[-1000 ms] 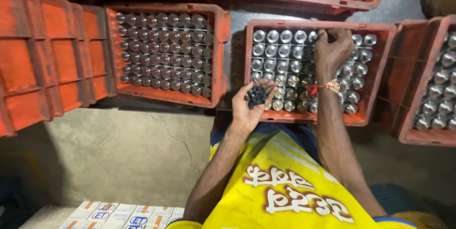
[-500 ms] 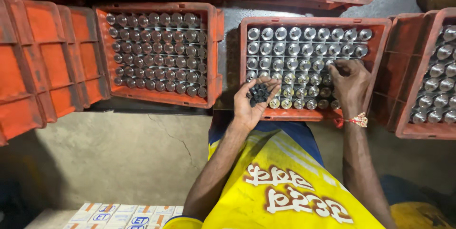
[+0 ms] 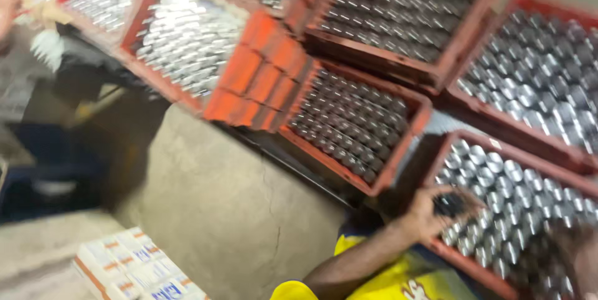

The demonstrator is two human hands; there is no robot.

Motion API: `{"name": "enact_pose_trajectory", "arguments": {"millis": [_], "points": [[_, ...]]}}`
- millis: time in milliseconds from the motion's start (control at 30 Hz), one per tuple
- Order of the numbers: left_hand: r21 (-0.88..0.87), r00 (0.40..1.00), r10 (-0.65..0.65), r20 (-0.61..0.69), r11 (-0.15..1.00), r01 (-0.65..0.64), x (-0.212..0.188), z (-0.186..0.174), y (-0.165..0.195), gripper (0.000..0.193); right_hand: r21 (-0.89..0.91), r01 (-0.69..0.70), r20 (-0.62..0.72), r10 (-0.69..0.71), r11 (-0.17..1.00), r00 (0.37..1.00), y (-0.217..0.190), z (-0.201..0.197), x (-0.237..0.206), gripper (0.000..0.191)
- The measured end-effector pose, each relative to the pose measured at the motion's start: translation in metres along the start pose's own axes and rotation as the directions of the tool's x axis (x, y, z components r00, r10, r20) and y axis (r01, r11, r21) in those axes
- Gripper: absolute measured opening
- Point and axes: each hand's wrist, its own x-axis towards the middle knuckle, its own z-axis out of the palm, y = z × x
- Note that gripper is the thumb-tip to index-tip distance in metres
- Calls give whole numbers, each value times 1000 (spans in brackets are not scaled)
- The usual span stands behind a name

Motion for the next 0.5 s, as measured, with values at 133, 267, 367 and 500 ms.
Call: {"name": "enact_pose_trajectory", "arguments": {"millis": [133,267,367,500], "points": [[-208,996,27,84,978,-9,11,14,0,41,126,149,-42,-144,981,989,-53,21,1,20],[-110,985,147,86,984,-138,10,20,5,37,273,357,-123,-336,893,934,-116,54,-12,21],[-9,985,172,7,985,-172,4,24,8,35,281,450,-228,-396,848,889,-138,62,-37,23],[8,977,209,26,978,-210,-1,31,6,37,220,492,-295,-423,842,857,-156,44,-61,24]]}}
